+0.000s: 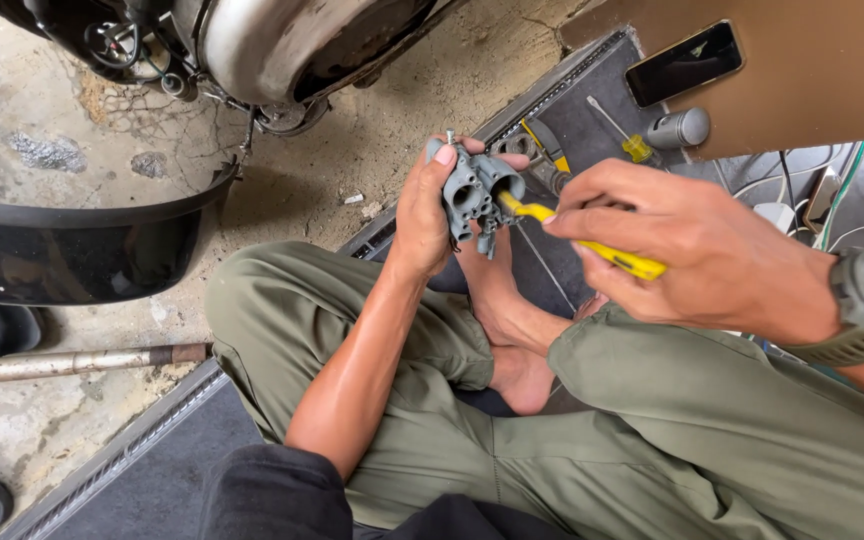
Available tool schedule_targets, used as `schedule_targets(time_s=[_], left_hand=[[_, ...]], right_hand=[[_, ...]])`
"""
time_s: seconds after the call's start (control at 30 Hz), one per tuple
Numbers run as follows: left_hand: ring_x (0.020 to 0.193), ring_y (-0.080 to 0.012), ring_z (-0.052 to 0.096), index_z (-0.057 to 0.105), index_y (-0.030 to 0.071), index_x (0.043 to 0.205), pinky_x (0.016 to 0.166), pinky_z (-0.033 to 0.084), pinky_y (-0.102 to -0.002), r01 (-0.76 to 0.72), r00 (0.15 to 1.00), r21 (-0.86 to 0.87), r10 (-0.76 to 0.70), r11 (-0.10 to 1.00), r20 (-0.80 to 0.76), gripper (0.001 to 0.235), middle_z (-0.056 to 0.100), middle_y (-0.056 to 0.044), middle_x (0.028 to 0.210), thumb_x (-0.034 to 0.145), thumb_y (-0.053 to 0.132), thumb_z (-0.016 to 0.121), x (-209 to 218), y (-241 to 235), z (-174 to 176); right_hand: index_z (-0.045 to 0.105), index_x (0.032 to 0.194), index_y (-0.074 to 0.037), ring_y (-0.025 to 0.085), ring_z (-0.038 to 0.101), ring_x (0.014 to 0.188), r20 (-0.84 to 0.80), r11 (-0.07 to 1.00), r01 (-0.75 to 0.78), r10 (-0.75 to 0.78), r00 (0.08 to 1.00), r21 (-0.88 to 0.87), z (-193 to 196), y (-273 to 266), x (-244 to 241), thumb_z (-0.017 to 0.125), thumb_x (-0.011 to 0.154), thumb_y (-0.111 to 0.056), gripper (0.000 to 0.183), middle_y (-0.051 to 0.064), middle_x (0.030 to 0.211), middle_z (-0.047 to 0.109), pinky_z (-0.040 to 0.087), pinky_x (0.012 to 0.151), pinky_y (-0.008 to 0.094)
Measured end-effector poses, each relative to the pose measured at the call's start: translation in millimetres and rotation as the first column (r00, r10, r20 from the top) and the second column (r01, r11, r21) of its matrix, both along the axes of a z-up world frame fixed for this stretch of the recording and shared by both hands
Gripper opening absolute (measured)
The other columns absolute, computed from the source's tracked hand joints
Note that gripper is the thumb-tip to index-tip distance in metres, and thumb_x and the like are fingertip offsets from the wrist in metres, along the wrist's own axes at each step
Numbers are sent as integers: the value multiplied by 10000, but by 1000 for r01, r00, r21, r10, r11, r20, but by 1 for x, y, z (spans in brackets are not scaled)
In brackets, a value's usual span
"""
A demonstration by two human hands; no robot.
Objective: The person sits on the floor and cleans a motorcycle carburetor using a small brush. They scrub the exterior and interior surfaces of the carburetor, then place it down and pick up a spark plug to clean it with the same brush.
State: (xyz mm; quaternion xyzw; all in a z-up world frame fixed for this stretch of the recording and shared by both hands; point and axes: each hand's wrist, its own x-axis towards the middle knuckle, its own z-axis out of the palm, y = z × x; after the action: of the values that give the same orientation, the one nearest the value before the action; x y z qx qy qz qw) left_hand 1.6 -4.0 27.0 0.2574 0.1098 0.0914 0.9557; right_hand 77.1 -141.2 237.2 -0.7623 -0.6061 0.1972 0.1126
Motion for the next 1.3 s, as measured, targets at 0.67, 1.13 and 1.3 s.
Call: schedule_targets(time_s=[0.67, 1.13, 1.3], left_hand=[[984, -385, 730, 498, 97, 1125, 853, 612, -470, -284, 945, 170, 245, 944, 215, 387, 694, -325, 1112, 1028, 456, 607, 4, -8, -12], [889, -408, 695, 470, 88, 1124, 863, 578, -479, -536, 831, 210, 469, 817, 299, 402, 628, -417, 1136, 1013, 438, 634, 3, 4, -11], [955, -419, 682, 511, 105, 1156, 883, 549, -508, -564, 809, 57, 536, 824, 240, 375, 644, -354, 1207, 1004, 427, 629, 6, 17, -24]], right_hand=[[697, 1054, 59, 265, 618, 770, -126, 969, 175, -154, 980, 172, -7, 17, -6, 611, 1014, -14, 119, 180, 1050, 669, 484, 707, 358], [684, 1051, 33, 297, 664, 870, -188, 911, 154, -87, 978, 383, -15, 17, 2, 639, 997, 23, 71, 182, 1113, 667, 536, 797, 366], [661, 1107, 47, 317, 647, 901, -33, 937, -3, 15, 999, 349, 7, 6, 10, 602, 982, 65, 139, 235, 1163, 628, 517, 766, 372]])
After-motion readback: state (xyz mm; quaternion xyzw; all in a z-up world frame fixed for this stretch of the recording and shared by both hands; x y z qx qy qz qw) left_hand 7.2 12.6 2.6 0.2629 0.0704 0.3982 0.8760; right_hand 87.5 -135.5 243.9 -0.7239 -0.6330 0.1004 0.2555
